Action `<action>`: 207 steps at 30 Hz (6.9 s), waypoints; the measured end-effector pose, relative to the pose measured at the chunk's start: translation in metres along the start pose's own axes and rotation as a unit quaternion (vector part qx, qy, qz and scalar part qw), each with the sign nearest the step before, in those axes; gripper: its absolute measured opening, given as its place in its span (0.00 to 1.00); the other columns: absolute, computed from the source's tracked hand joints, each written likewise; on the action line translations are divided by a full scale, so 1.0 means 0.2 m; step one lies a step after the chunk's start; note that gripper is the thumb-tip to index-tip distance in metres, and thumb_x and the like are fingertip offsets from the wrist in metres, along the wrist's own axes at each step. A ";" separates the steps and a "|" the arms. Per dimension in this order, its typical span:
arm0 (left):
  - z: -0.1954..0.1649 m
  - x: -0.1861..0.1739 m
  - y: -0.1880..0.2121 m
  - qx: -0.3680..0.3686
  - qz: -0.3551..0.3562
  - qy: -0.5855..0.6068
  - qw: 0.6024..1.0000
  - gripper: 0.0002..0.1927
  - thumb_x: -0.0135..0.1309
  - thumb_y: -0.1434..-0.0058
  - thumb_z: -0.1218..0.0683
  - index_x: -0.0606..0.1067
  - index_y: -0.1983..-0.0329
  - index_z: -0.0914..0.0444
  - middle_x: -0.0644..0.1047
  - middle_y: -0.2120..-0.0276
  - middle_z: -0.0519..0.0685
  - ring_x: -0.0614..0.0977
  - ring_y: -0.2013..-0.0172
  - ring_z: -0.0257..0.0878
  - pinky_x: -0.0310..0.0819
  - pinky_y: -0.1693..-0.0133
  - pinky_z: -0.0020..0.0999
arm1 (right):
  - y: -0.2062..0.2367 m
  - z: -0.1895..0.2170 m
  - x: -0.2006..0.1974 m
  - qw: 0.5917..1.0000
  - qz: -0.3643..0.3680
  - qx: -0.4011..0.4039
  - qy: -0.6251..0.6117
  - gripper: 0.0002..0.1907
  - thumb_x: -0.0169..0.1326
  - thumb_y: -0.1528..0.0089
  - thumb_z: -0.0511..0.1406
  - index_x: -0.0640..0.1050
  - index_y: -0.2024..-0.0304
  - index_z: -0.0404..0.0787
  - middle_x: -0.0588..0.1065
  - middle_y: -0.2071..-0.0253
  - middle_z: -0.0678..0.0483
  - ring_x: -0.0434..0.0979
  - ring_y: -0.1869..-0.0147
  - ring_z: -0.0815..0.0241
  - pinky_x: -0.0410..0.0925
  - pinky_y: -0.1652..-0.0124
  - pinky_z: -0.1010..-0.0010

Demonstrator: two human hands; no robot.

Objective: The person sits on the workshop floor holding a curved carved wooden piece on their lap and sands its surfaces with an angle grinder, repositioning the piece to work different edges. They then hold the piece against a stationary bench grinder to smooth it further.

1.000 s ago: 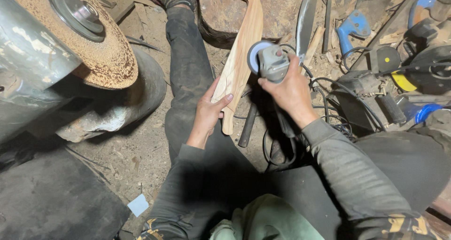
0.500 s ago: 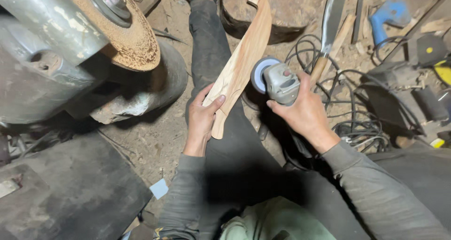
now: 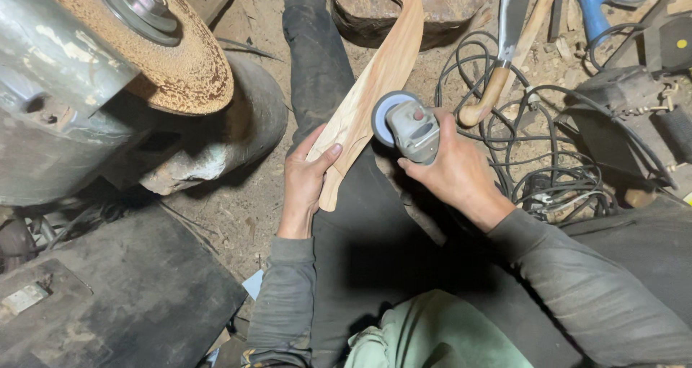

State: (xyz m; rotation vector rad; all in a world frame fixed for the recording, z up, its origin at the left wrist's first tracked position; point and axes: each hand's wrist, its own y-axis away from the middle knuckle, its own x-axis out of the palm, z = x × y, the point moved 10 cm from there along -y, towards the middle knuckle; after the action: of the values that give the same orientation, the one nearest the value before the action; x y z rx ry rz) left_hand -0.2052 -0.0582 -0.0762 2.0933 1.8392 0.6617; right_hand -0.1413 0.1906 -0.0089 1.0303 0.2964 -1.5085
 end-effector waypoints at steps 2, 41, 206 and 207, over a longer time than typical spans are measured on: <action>0.00 0.00 0.01 -0.005 -0.004 -0.003 1.000 0.28 0.63 0.42 0.63 0.74 0.38 0.71 0.82 0.50 0.57 0.84 0.54 0.39 0.81 0.51 0.31 | 0.00 -0.01 0.00 1.000 0.008 0.011 0.012 0.49 0.68 0.48 0.49 0.57 0.34 0.41 0.79 0.61 0.33 0.81 0.58 0.31 0.72 0.59 0.47; -0.07 -0.13 -0.26 -0.031 0.044 -0.057 0.997 0.29 0.63 0.42 0.61 0.74 0.37 0.70 0.82 0.49 0.57 0.83 0.53 0.37 0.77 0.49 0.30 | -0.36 -0.04 -0.10 0.999 -0.041 0.015 -0.002 0.50 0.68 0.47 0.48 0.57 0.33 0.38 0.78 0.60 0.31 0.81 0.56 0.30 0.73 0.57 0.47; 0.51 0.48 -0.92 0.009 0.065 0.163 0.985 0.22 0.42 0.25 0.53 0.70 0.34 0.71 0.81 0.53 0.53 0.83 0.59 0.36 0.80 0.57 0.32 | -0.68 0.08 -0.13 0.986 -0.013 -0.102 0.132 0.47 0.70 0.48 0.47 0.60 0.35 0.39 0.78 0.58 0.33 0.79 0.58 0.28 0.72 0.61 0.43; 0.51 0.48 -0.92 0.008 0.067 0.161 0.985 0.22 0.42 0.25 0.53 0.70 0.34 0.71 0.81 0.53 0.53 0.83 0.59 0.36 0.79 0.58 0.32 | -0.68 0.07 -0.14 0.985 -0.021 -0.096 0.139 0.47 0.70 0.48 0.47 0.60 0.35 0.39 0.78 0.59 0.33 0.79 0.58 0.28 0.72 0.61 0.43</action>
State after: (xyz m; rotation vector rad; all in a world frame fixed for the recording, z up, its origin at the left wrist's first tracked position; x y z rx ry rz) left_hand -0.3027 0.0743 -0.2381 2.2431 1.8765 1.0775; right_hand -0.2736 0.2327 -0.0302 1.0841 0.6519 -1.3422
